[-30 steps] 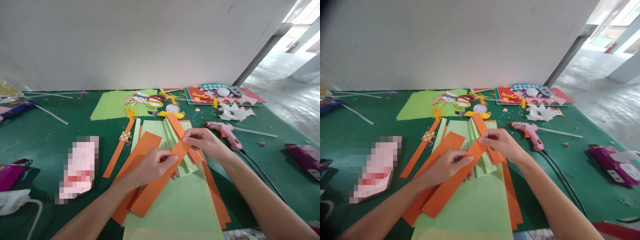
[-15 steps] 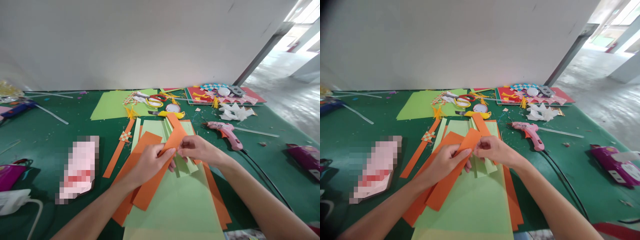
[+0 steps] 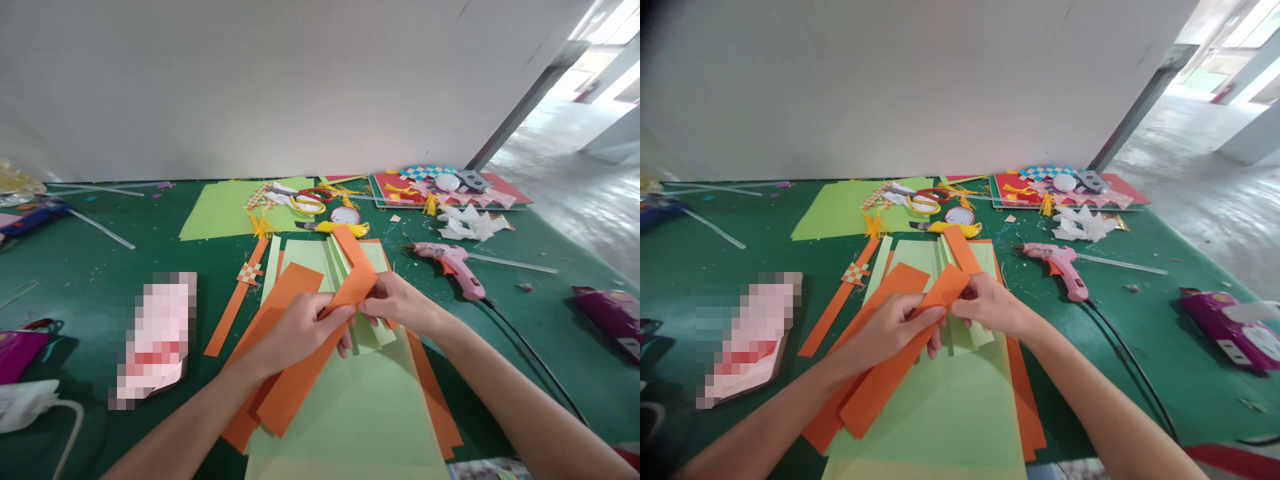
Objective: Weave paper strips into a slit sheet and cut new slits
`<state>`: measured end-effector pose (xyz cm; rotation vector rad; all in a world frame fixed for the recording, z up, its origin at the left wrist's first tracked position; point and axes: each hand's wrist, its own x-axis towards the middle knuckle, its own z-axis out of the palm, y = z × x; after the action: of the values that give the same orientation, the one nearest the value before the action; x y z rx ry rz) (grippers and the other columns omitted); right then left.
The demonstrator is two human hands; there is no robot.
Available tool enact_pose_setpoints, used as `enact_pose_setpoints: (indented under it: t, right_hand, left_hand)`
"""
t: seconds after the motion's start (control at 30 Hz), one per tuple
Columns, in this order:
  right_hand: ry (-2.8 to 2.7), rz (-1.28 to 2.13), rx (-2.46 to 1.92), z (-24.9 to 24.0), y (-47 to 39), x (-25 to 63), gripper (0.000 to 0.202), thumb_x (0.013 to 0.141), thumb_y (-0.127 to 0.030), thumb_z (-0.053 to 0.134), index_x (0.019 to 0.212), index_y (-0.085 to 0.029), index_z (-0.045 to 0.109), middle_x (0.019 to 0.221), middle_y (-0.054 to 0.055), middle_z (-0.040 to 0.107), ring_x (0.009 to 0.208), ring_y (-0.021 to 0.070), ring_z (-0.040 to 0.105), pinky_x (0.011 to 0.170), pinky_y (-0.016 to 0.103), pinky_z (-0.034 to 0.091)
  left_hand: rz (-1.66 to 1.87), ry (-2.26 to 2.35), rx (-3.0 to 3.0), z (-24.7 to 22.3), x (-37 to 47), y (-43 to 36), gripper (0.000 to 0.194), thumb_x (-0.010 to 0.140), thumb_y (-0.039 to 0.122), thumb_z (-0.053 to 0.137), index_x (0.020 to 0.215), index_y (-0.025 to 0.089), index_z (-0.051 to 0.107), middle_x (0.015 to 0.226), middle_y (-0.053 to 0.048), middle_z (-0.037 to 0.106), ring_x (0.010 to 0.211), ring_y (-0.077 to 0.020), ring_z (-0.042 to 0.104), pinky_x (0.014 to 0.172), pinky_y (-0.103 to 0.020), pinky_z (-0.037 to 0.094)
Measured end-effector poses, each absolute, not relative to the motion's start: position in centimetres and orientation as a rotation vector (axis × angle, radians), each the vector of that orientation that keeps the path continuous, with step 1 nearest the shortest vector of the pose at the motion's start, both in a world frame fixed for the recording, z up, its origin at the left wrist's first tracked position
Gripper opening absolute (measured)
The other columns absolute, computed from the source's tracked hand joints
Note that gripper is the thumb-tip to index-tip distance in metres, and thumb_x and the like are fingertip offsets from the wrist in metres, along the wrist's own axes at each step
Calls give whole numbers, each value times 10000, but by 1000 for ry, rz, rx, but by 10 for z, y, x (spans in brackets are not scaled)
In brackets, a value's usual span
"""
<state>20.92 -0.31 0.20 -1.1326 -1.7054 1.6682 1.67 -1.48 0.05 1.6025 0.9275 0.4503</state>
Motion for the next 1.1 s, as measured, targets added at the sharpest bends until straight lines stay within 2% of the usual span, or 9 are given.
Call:
enact_pose_setpoints:
  t: [0.2,0.33,0.43,0.53,0.63,0.8,1.1]
  right_hand:
    - [-1640,1562,-1265,6,1,225,68,728,-142,523,663,-156,534,531,-35,508,505,87,454,479,220,327]
    - [-1608,1487,-1284,8,5,236,84,733,-131,533,656,-162,518,539,-33,518,514,80,449,498,219,311]
    - [-1517,1451,-1274,8,8,240,89,757,-144,531,671,-165,522,536,-28,525,488,73,408,461,219,250]
    - [-1457,1443,-1261,6,8,238,108,815,-267,570,786,-164,588,604,-15,546,492,73,380,450,225,232]
    - [-1522,1463,-1250,1,5,230,242,802,-392,627,869,-160,633,678,-12,522,525,76,374,468,230,270]
    - [-1601,1464,-1211,-5,-1,217,293,809,-415,624,697,-147,584,636,-32,425,529,73,310,468,244,225]
    - [-1592,1412,-1187,-5,-1,214,289,807,-392,627,662,-146,578,601,-48,393,533,71,296,476,240,225]
  left_hand:
    - [444,889,1498,1,17,-16,383,941,400,438,694,142,579,646,-43,690,586,-123,637,594,-224,447]
    - [433,860,1473,3,17,-16,382,942,379,439,675,141,573,626,-43,685,572,-119,633,574,-219,437]
    - [429,858,1445,2,17,-16,371,933,395,452,699,139,583,633,-43,685,578,-120,635,566,-216,440]
    - [430,846,1413,1,16,-18,345,925,397,466,736,139,592,637,-37,680,574,-120,636,562,-214,449]
    - [418,824,1424,-1,16,-18,379,926,400,458,693,135,592,646,-45,675,576,-123,639,573,-219,463]
    - [408,832,1403,-3,16,-18,349,906,430,489,737,137,578,697,-59,694,590,-141,661,581,-239,486]
    - [426,850,1425,-3,17,-18,364,904,451,484,707,148,533,688,-64,699,591,-148,664,571,-245,482]
